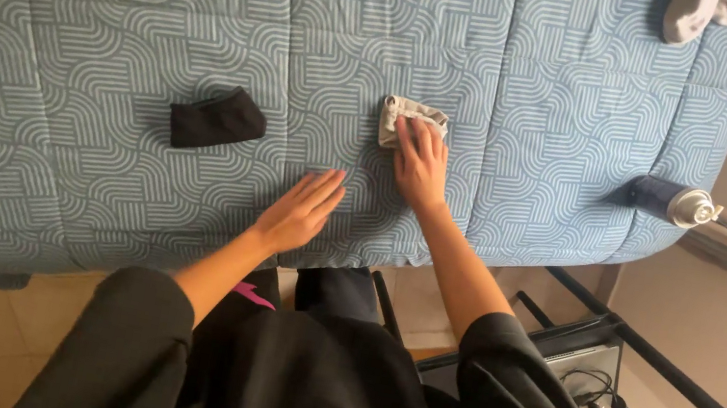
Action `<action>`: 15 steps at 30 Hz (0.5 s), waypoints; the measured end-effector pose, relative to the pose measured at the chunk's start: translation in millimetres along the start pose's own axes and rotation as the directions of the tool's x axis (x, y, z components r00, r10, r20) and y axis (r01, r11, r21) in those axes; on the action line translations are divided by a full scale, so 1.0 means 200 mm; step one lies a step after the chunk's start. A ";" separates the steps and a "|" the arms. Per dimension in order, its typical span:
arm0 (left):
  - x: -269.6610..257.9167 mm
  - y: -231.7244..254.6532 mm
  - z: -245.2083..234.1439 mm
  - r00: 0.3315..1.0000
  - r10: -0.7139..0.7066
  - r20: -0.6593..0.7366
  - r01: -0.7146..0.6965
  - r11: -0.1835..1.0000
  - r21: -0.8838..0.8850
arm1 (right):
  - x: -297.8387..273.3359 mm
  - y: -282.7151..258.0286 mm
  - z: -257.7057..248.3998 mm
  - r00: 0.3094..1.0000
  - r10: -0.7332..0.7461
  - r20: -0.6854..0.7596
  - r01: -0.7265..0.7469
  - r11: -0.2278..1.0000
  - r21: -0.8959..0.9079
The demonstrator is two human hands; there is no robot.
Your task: The person folds several pieces of underwear and socks on a bed. They pick up each item, unfold it, fold it neatly, and place it on the bed. The items include black, beige, and white underwear and black socks.
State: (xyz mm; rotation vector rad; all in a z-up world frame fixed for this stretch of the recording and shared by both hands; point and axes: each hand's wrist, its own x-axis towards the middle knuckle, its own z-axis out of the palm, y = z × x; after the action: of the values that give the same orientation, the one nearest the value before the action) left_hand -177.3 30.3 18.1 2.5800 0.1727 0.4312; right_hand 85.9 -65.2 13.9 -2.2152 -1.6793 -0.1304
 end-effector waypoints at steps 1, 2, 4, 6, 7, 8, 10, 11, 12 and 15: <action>-0.08 0.02 -0.01 1.000 -0.006 -0.004 0.006 1.000 0.003 | 0.00 0.02 0.01 1.000 -0.007 0.001 0.007 1.000 0.002; -0.15 0.03 -0.03 1.000 -0.011 0.019 0.012 0.999 -0.032 | 0.02 0.04 0.02 0.998 -0.059 0.006 0.059 0.997 -0.054; -0.24 0.05 -0.05 0.999 -0.022 0.035 0.024 0.998 -0.061 | 0.08 0.09 0.02 0.993 -0.121 0.012 0.121 0.987 -0.109; -0.31 0.06 -0.07 0.993 -0.119 0.017 0.121 0.980 -0.157 | 0.16 0.14 -0.01 0.987 -0.082 0.142 0.071 0.995 0.075; -0.31 0.06 -0.09 0.992 -0.127 0.008 0.127 0.980 -0.151 | 0.25 0.16 -0.03 0.986 -0.095 0.139 0.084 0.993 0.078; -0.31 0.07 -0.12 0.976 -0.212 -0.046 0.198 0.956 -0.216 | 0.32 0.18 -0.06 0.965 -0.050 0.259 -0.035 0.948 0.317; -0.34 0.09 -0.15 0.946 -0.310 -0.099 0.271 0.919 -0.285 | 0.51 0.22 -0.09 0.919 -0.050 0.390 -0.175 0.837 0.519; -0.36 0.09 -0.17 0.909 -0.415 -0.052 0.380 0.872 -0.308 | 0.62 0.24 -0.09 0.787 -0.113 0.607 -0.250 0.840 0.481; -0.36 0.08 -0.18 0.861 -0.509 -0.009 0.480 0.816 -0.323 | 0.74 0.26 -0.09 0.606 -0.169 0.778 -0.307 0.852 0.425; -0.44 0.02 -0.21 0.781 -0.623 0.037 0.586 0.710 -0.391 | 1.15 0.04 0.01 0.578 -0.192 0.793 -0.203 0.907 0.368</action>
State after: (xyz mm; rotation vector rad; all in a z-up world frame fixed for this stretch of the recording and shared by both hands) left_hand -273.3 29.6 31.0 1.9586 0.8614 0.2969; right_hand 160.3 143.0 75.5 -2.0090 -1.8309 1.3656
